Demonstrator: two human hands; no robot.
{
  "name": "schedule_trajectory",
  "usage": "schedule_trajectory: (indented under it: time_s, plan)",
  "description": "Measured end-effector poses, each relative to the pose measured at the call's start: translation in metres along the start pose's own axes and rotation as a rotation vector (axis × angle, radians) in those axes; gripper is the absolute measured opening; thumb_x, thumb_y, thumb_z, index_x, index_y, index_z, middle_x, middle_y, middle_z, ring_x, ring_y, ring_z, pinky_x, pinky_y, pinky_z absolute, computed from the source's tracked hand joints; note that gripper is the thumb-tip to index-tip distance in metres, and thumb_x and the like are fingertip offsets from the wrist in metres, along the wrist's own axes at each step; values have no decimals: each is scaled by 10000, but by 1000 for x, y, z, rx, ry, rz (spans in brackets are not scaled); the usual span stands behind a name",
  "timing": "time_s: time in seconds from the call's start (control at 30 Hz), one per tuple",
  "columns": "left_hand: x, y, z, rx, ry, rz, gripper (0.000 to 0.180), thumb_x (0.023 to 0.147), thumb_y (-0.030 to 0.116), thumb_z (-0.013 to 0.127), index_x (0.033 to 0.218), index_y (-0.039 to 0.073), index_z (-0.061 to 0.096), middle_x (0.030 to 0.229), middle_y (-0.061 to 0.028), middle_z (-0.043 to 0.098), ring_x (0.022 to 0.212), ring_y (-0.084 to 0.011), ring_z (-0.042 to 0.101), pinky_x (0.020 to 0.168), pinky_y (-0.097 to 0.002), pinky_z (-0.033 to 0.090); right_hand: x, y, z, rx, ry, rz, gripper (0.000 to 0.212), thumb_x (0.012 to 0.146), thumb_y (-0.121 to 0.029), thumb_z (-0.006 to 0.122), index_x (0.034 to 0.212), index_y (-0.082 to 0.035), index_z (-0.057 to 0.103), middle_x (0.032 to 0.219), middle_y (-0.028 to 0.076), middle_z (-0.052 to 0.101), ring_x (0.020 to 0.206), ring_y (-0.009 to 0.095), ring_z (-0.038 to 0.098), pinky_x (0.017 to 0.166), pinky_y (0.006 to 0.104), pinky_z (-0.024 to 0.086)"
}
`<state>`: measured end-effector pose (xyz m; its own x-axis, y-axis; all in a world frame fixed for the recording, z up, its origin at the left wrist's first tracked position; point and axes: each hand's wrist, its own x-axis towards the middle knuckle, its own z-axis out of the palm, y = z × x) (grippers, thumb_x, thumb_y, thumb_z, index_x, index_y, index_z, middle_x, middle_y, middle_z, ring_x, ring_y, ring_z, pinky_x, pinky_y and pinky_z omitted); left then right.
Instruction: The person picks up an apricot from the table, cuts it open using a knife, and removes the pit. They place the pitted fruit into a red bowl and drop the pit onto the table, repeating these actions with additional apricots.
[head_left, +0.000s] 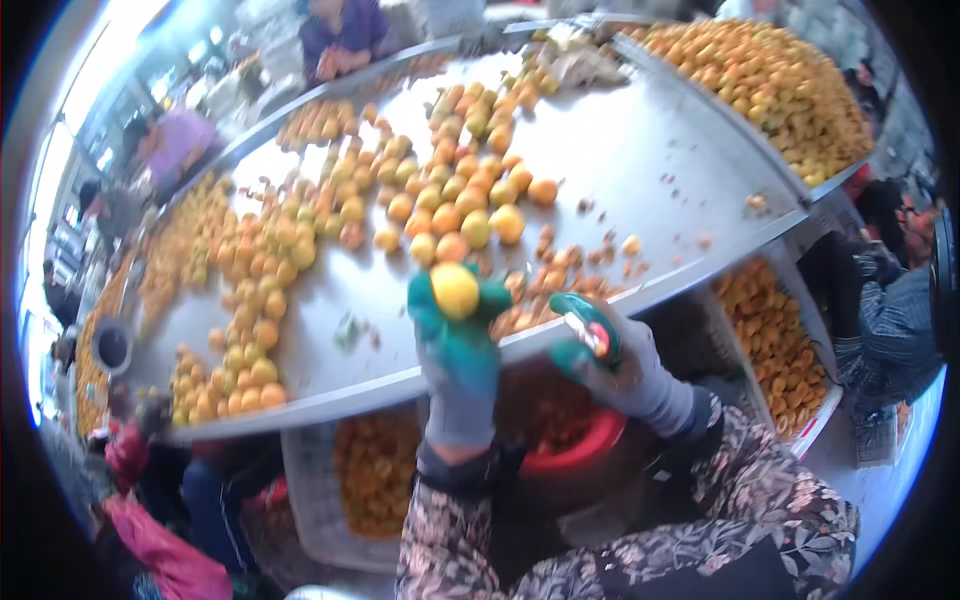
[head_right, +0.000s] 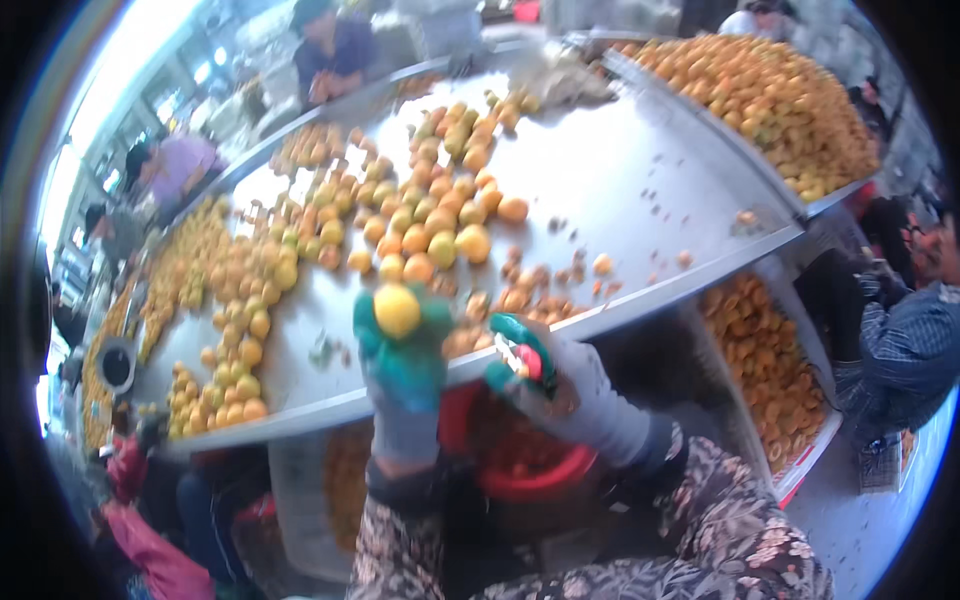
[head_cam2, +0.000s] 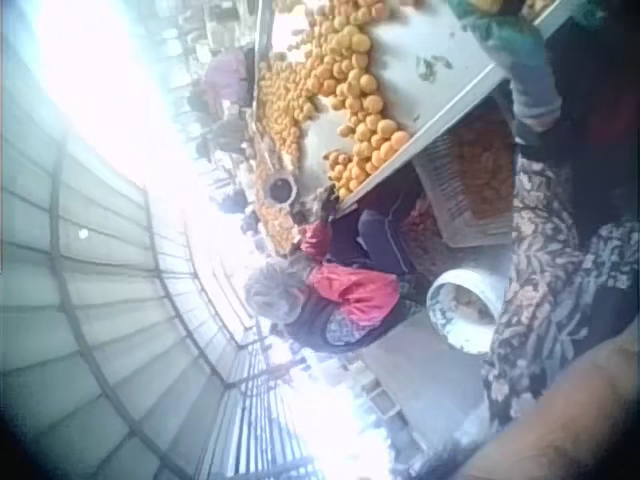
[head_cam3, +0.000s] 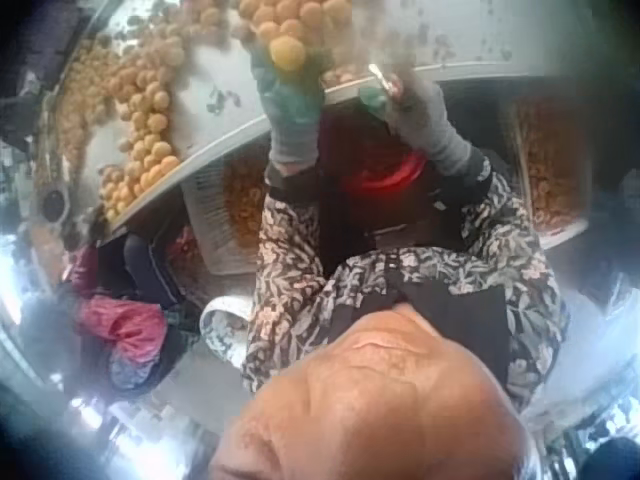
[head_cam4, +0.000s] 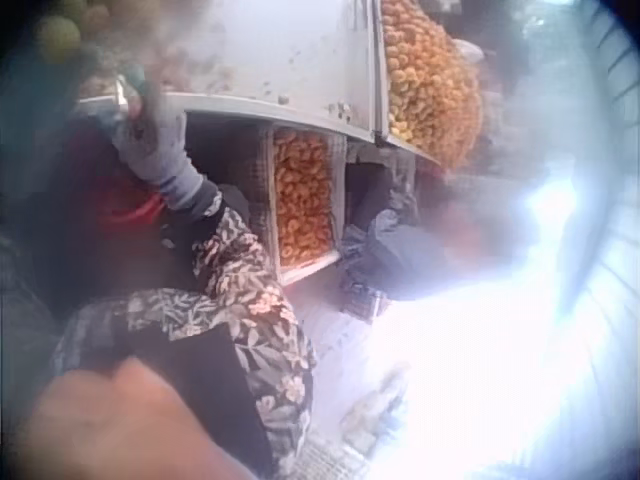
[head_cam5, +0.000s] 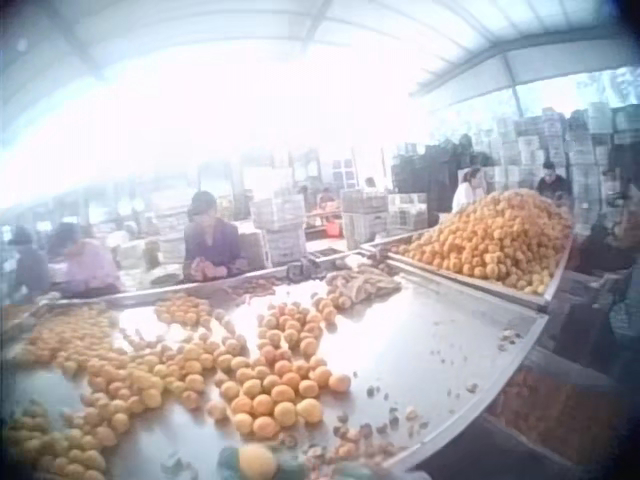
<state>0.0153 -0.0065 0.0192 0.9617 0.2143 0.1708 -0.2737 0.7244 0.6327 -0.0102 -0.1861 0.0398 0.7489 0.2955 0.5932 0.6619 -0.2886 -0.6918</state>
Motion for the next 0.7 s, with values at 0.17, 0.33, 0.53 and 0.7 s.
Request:
schedule_trajectory:
  time_s: [0.17, 0.33, 0.53, 0.7]
  plan:
    - [-37, -22, 15, 412, -229, -86, 367, 988, 319, 494, 1239, 57, 547, 1067, -60, 596, 894, -163, 615, 738, -295, 537, 18, 6, -21, -230, -196, -165, 665, 793, -177, 708, 1406, -93, 465, 838, 138, 618, 685, 323, 639, 590, 403, 505]
    - [-33, -28, 8, 902, -432, 62, 412, 872, 211, 652, 1236, 49, 549, 1041, -60, 582, 909, -157, 604, 718, -282, 527, 14, 10, -29, -194, -238, -259, 573, 808, -136, 666, 1345, -45, 489, 822, 133, 602, 660, 324, 623, 555, 423, 481]
    - [-42, -43, 3, 455, -318, 130, 426, 847, 229, 708, 1174, 43, 510, 984, -57, 585, 789, -192, 622, 671, -279, 518, 10, 4, -25, -199, -244, -278, 528, 828, -82, 640, 1330, -12, 493, 953, 176, 636, 811, 361, 659, 679, 412, 525]
    - [-34, -41, 5, 977, -146, 310, 339, 955, 311, 579, 1109, 9, 560, 882, -87, 653, 716, -193, 637, 617, -294, 498, -2, 15, 4, 167, -4, -93, 468, 901, -106, 608, 1327, 34, 476, 1159, 207, 642, 1056, 277, 654, 896, 359, 504]
